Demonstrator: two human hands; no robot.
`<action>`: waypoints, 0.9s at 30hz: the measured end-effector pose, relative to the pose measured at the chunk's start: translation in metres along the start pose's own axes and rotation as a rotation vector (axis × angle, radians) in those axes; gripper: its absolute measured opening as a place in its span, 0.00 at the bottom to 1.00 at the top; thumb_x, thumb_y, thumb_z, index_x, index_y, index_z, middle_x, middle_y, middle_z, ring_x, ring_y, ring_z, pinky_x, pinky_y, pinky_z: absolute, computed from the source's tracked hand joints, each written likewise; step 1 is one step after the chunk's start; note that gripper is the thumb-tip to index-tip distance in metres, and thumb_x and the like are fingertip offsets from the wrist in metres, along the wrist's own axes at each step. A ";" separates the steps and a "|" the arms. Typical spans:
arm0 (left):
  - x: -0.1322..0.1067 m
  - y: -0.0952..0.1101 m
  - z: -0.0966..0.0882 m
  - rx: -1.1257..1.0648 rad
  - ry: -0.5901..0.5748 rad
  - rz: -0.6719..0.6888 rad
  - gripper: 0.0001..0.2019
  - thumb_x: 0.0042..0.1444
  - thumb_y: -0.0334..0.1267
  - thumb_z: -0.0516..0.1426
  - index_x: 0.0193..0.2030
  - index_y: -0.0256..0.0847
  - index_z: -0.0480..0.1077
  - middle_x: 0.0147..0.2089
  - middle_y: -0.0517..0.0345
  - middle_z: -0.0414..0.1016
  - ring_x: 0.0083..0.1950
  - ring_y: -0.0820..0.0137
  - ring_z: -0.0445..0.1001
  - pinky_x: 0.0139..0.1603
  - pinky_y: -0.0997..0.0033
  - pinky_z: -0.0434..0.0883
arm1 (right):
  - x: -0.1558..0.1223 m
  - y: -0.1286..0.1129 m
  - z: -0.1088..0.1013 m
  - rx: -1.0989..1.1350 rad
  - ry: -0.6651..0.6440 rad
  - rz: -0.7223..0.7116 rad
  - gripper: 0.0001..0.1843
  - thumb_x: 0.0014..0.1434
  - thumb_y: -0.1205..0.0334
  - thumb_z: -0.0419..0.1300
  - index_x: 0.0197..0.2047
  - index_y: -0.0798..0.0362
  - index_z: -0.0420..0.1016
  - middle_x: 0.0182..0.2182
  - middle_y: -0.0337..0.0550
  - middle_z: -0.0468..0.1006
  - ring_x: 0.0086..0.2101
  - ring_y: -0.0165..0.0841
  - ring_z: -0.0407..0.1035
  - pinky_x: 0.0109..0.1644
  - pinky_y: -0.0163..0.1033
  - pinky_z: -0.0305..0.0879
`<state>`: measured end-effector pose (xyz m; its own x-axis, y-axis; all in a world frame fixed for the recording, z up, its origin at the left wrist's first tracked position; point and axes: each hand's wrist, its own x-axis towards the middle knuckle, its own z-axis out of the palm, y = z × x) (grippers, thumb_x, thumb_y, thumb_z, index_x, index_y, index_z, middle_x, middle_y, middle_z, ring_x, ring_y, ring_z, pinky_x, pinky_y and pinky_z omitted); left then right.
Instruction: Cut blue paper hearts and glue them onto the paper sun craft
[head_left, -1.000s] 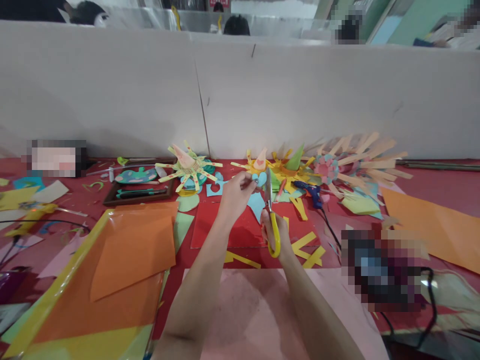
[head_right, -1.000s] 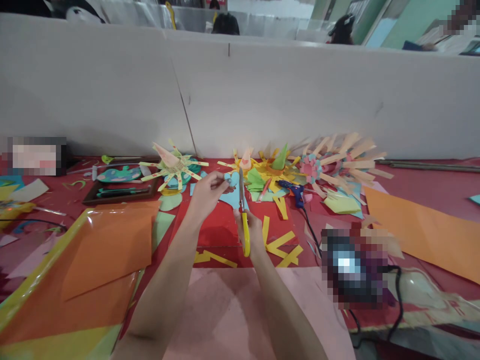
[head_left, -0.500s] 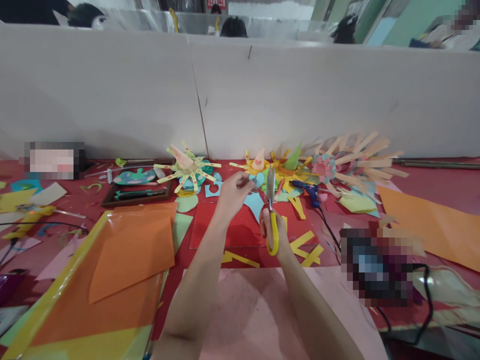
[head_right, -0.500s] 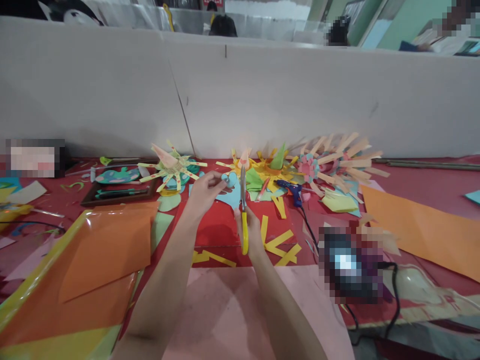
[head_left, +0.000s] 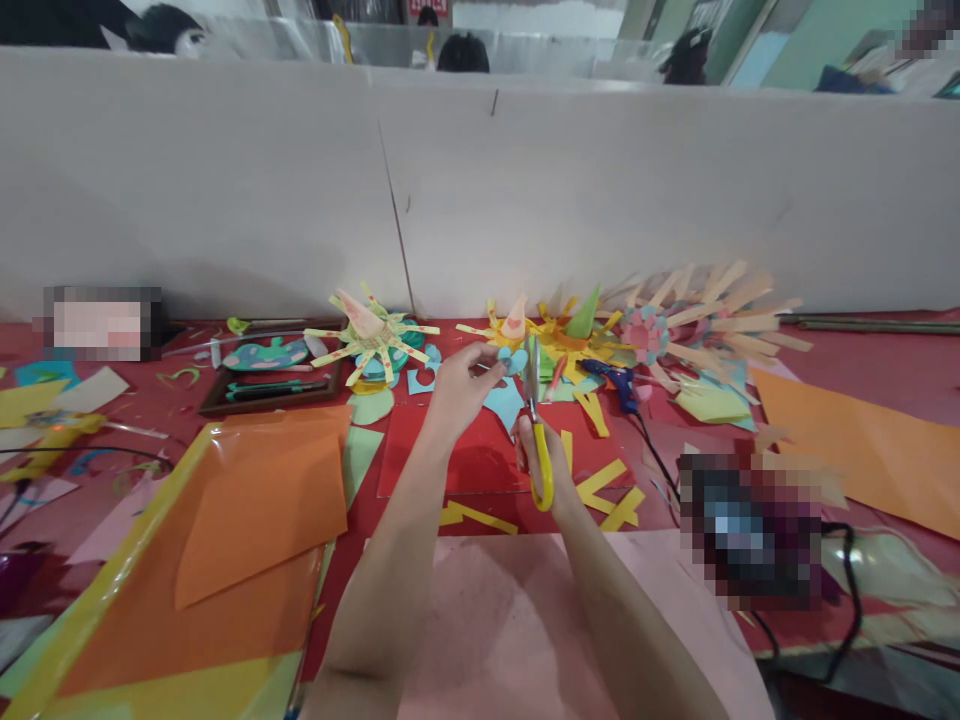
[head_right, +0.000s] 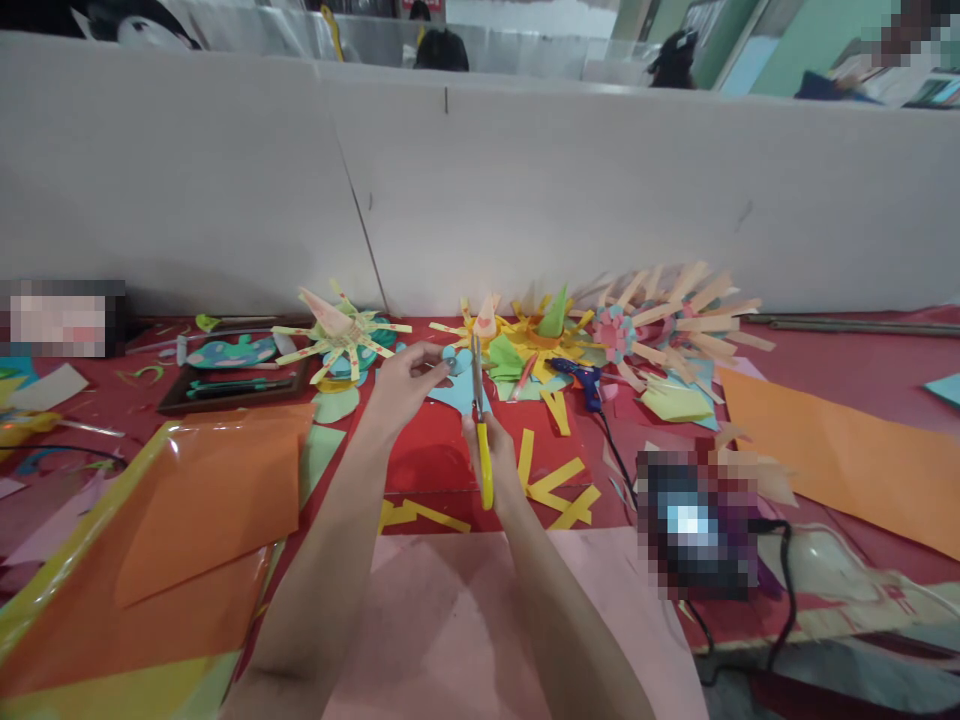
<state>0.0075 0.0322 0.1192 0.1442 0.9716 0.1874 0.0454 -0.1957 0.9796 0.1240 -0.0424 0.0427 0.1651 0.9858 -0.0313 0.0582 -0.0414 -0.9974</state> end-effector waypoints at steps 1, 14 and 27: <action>0.000 0.000 0.000 0.003 0.001 0.001 0.06 0.46 0.37 0.60 0.29 0.38 0.69 0.27 0.62 0.72 0.27 0.75 0.72 0.30 0.74 0.73 | 0.000 -0.001 0.000 -0.015 0.007 -0.001 0.24 0.55 0.36 0.51 0.28 0.51 0.60 0.14 0.30 0.58 0.15 0.24 0.54 0.17 0.30 0.52; 0.001 -0.003 0.001 0.035 0.046 0.016 0.05 0.48 0.36 0.59 0.27 0.39 0.67 0.26 0.62 0.72 0.28 0.74 0.73 0.34 0.71 0.72 | -0.002 -0.008 -0.001 -0.092 0.002 -0.018 0.25 0.54 0.36 0.50 0.25 0.50 0.58 0.12 0.31 0.58 0.14 0.25 0.56 0.17 0.31 0.53; 0.000 -0.003 0.004 0.040 0.032 -0.002 0.05 0.48 0.35 0.58 0.27 0.39 0.66 0.26 0.62 0.71 0.29 0.72 0.74 0.35 0.70 0.71 | -0.002 -0.009 -0.001 -0.096 -0.004 0.000 0.25 0.56 0.36 0.49 0.25 0.50 0.57 0.11 0.30 0.57 0.14 0.25 0.54 0.17 0.30 0.52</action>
<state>0.0109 0.0325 0.1161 0.1127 0.9756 0.1884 0.0850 -0.1984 0.9764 0.1239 -0.0446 0.0516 0.1617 0.9863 -0.0320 0.1523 -0.0570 -0.9867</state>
